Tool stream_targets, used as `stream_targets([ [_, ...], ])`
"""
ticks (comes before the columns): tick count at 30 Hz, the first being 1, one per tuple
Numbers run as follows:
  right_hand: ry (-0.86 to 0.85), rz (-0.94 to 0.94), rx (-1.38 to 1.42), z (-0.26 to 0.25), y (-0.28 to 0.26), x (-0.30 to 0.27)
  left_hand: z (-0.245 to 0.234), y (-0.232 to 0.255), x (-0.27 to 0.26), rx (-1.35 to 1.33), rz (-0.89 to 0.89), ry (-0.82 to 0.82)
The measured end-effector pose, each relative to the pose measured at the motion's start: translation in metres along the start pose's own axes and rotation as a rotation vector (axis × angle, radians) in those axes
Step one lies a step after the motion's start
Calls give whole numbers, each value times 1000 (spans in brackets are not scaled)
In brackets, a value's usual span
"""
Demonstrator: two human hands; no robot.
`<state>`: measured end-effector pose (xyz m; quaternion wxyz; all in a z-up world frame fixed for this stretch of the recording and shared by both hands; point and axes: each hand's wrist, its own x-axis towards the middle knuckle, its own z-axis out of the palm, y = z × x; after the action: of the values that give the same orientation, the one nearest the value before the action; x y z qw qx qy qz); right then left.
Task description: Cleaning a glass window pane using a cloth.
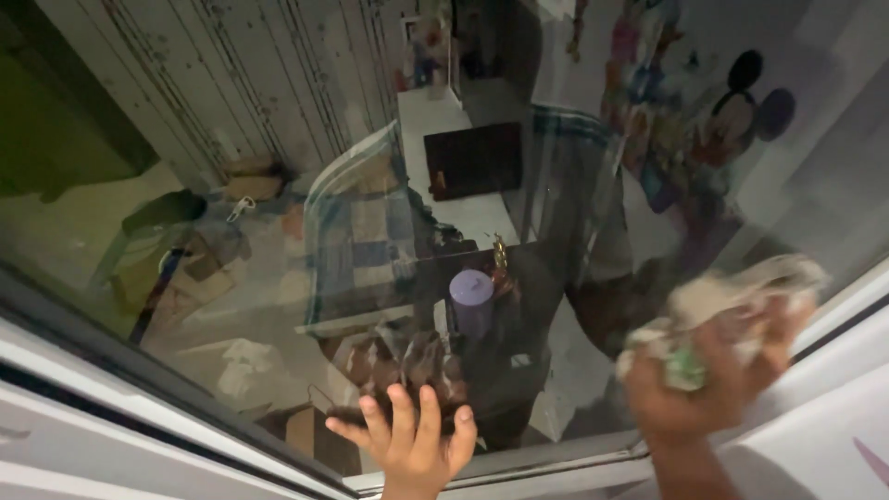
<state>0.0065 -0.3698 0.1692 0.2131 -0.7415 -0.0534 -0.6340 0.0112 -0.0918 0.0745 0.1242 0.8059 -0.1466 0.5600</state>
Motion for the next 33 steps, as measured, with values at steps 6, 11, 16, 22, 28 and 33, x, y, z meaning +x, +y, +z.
stream_targets([
  [6, -141, -431, -127, 9, 21, -102, -1, -1, -3, 34, 16, 21],
  [11, -76, -162, -130, -7, 32, -66, 3, -1, 1, 30, 9, 45],
  [16, -32, -4, -67, -6, -1, -6, 6, 0, -5, 17, 16, 67],
  [22, -118, -363, -241, 3, 5, -44, 14, -3, -8, 32, -6, 128],
  [28, -79, -125, -142, -18, 23, -16, 16, -3, -12, 35, 5, 136],
  [33, -54, -92, -129, -8, -9, 11, 16, 0, -10, 27, -17, 149],
])
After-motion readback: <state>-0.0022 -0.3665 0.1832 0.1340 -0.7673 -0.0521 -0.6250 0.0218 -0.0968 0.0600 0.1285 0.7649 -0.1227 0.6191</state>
